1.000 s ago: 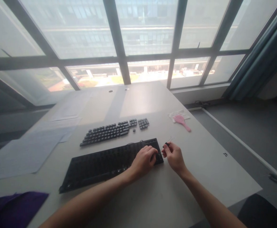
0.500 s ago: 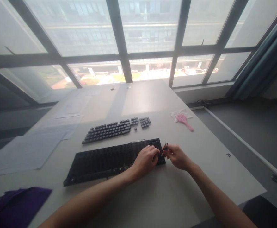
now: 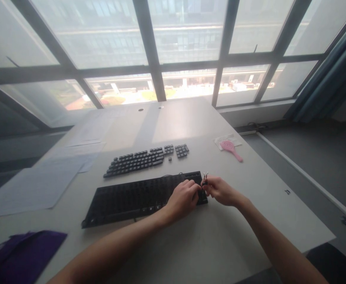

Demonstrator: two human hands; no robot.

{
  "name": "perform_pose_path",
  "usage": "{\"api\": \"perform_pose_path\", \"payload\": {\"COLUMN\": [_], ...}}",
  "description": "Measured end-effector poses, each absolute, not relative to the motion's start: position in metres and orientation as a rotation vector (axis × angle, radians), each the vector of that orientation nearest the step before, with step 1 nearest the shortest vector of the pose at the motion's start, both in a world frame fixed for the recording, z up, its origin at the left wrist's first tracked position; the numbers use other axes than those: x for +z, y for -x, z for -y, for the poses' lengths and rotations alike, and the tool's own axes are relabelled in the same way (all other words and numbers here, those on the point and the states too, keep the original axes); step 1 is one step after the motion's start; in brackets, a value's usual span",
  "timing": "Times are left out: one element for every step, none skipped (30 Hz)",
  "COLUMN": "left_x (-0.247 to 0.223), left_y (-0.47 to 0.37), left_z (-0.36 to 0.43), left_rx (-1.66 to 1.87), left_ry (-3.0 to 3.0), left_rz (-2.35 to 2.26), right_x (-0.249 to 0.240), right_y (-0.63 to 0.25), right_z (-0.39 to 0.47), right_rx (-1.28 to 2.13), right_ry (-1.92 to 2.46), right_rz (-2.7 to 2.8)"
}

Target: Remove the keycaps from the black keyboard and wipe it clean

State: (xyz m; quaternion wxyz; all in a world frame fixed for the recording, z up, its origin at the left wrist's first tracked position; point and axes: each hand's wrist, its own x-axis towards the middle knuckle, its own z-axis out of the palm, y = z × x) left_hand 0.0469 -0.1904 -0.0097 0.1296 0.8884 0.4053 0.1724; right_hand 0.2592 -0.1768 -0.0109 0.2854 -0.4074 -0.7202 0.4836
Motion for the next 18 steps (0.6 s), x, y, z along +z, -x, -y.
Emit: {"api": "perform_pose_path", "payload": {"left_x": [-0.010, -0.010, -0.010, -0.010, -0.010, -0.009, -0.009, -0.008, -0.007, -0.006, -0.005, -0.004, -0.003, -0.003, -0.002, -0.002, -0.002, -0.003], "left_y": [-0.047, -0.047, -0.047, -0.047, -0.047, -0.047, -0.047, -0.047, -0.046, -0.046, -0.046, -0.045, -0.045, -0.045, -0.045, -0.045, -0.045, -0.045], "left_z": [0.190, 0.190, 0.190, 0.190, 0.190, 0.190, 0.191, 0.191, 0.191, 0.192, 0.192, 0.193, 0.193, 0.193, 0.193, 0.193, 0.193, 0.192], "left_rx": [0.494, 0.490, 0.487, 0.486, 0.486, 0.485, 0.486, 0.488, 0.493, 0.502, 0.515, 0.528, 0.538, 0.544, 0.547, 0.546, 0.542, 0.536], "left_ry": [-2.583, -2.584, -2.585, -2.586, -2.588, -2.588, -2.587, -2.585, -2.581, -2.573, -2.563, -2.550, -2.536, -2.524, -2.515, -2.511, -2.511, -2.513], "left_rz": [-1.184, -1.189, -1.192, -1.192, -1.189, -1.186, -1.185, -1.182, -1.179, -1.172, -1.159, -1.142, -1.121, -1.101, -1.086, -1.075, -1.070, -1.070], "right_x": [-0.009, -0.007, -0.006, -0.005, -0.005, -0.006, -0.006, -0.008, -0.009, -0.010, -0.012, -0.013, -0.014, -0.015, -0.016, -0.018, -0.020, -0.022], "right_y": [-0.258, -0.257, -0.255, -0.254, -0.253, -0.252, -0.252, -0.251, -0.252, -0.252, -0.253, -0.254, -0.255, -0.255, -0.256, -0.257, -0.257, -0.256], "right_z": [0.180, 0.183, 0.186, 0.190, 0.193, 0.196, 0.199, 0.202, 0.204, 0.205, 0.206, 0.206, 0.206, 0.205, 0.204, 0.204, 0.203, 0.202], "right_rx": [1.264, 1.233, 1.195, 1.151, 1.100, 1.041, 0.982, 0.927, 0.875, 0.832, 0.798, 0.772, 0.752, 0.736, 0.727, 0.725, 0.724, 0.722], "right_ry": [1.076, 1.059, 1.045, 1.038, 1.040, 1.044, 1.050, 1.049, 1.045, 1.039, 1.030, 1.025, 1.022, 1.020, 1.019, 1.017, 1.019, 1.029], "right_rz": [1.941, 1.957, 1.970, 1.983, 1.996, 2.013, 2.040, 2.071, 2.106, 2.140, 2.168, 2.188, 2.203, 2.212, 2.217, 2.213, 2.194, 2.156]}}
